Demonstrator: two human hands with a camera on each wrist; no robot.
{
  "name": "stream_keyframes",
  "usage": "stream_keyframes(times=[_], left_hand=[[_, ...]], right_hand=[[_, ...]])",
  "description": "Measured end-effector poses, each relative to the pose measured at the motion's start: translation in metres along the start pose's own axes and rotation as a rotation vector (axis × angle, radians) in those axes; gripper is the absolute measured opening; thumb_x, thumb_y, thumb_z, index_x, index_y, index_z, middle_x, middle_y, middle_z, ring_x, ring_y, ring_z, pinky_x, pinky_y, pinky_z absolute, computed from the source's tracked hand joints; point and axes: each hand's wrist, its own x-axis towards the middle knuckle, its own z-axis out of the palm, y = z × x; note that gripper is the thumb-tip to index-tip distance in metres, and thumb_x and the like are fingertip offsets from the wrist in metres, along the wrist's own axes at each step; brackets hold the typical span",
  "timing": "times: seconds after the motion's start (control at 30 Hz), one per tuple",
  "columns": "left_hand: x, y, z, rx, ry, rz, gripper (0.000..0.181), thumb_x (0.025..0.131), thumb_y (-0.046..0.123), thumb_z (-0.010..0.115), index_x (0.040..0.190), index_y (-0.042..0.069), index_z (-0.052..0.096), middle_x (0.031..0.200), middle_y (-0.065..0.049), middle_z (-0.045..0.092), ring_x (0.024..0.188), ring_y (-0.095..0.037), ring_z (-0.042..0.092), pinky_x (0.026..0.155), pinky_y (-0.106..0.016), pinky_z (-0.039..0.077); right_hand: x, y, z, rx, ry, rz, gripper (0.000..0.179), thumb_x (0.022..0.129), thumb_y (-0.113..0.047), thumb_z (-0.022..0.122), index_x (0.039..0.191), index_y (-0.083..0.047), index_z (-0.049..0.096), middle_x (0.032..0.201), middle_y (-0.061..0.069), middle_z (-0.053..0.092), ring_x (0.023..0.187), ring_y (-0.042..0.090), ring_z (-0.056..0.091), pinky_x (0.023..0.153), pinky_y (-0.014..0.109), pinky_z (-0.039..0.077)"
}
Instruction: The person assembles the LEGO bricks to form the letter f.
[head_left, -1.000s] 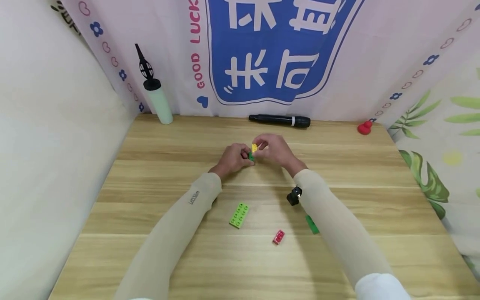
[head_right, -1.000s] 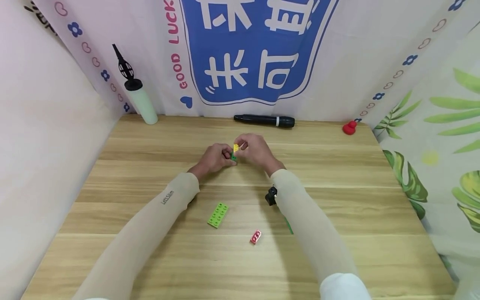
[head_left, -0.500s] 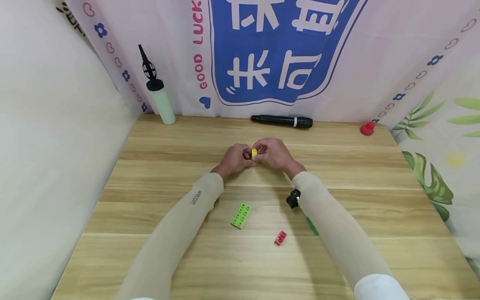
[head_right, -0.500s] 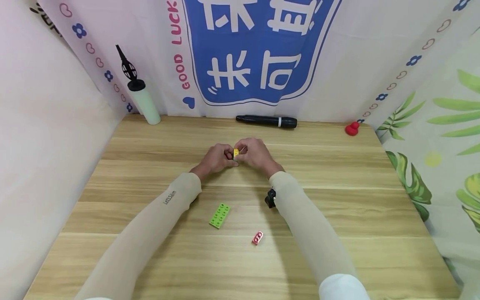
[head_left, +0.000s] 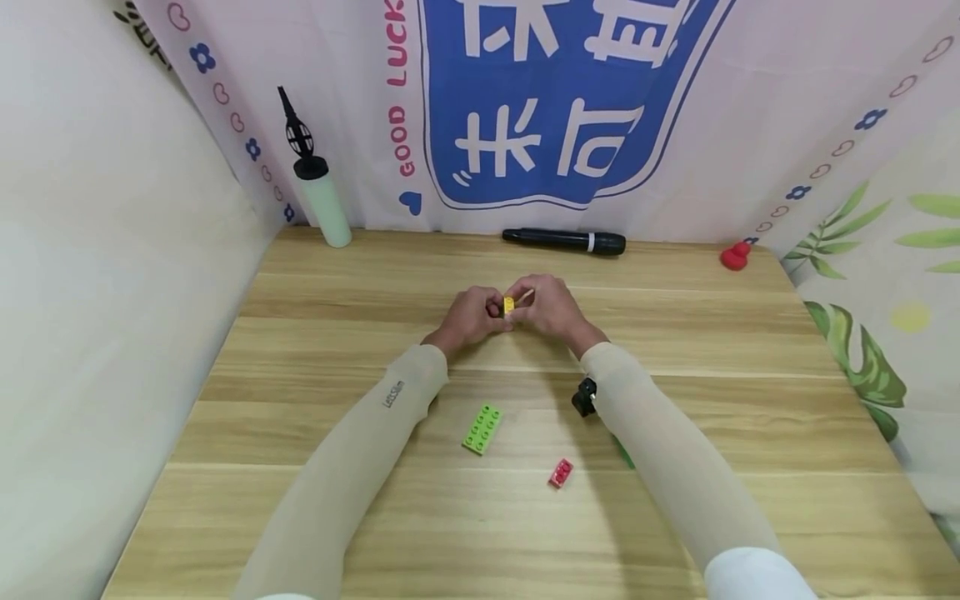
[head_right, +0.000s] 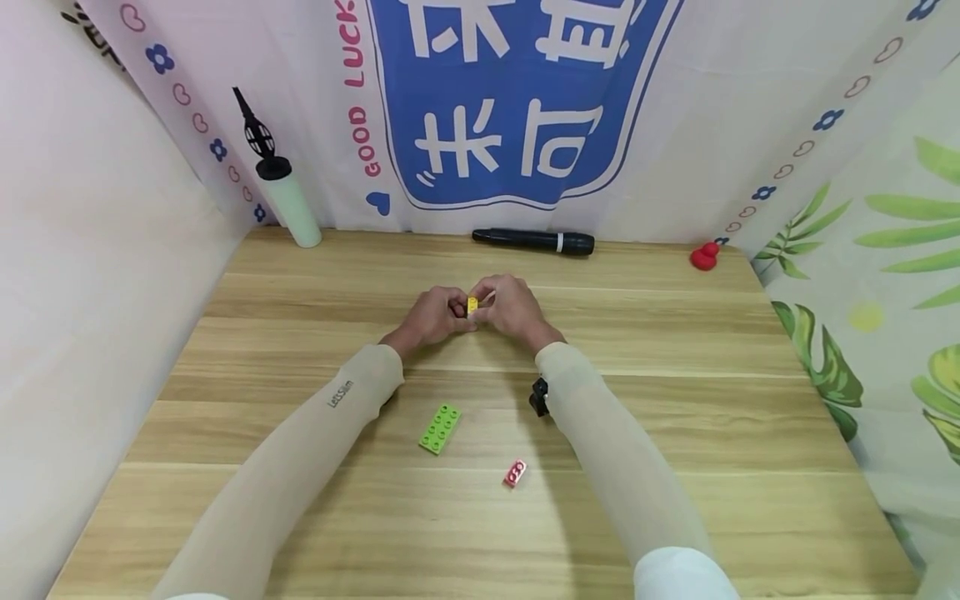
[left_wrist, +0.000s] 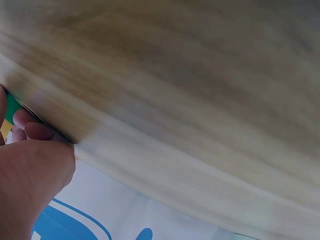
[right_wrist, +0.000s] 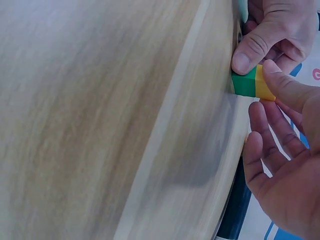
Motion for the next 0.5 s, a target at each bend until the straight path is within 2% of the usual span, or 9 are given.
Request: stream_keyframes(times=[0.27,0.5], left_hand=[[-0.0001,0.0009,0.0001,-0.002,0.003,-0.005,0.023,0.092,0.015,0.087,0.108,0.003,0.076,0.098,-0.010,0.073,0.090,-0.018,0.059,0.084,-0.029,0.049],[-0.0013,0.0022,0.0010,0.000,-0.004,-0.017,0.023,0.093,0.014,0.086,0.111,0.004,0.077,0.099,-0.010,0.072,0.091,-0.019,0.059,0.085,-0.029,0.049]], right_hand=[[-0.0009,-0.0034,-0.0013,0.000,-0.004,0.016,0.022,0.090,-0.007,0.087,0.109,-0.006,0.079,0.128,0.011,0.076,0.109,0.029,0.076,0.097,0.042,0.062],[-0.0020,-0.0074,-0.0042,-0.044,-0.031,0.003,0.024,0.089,-0.008,0.088,0.110,-0.005,0.077,0.119,0.013,0.078,0.107,0.030,0.077,0.097,0.043,0.061]])
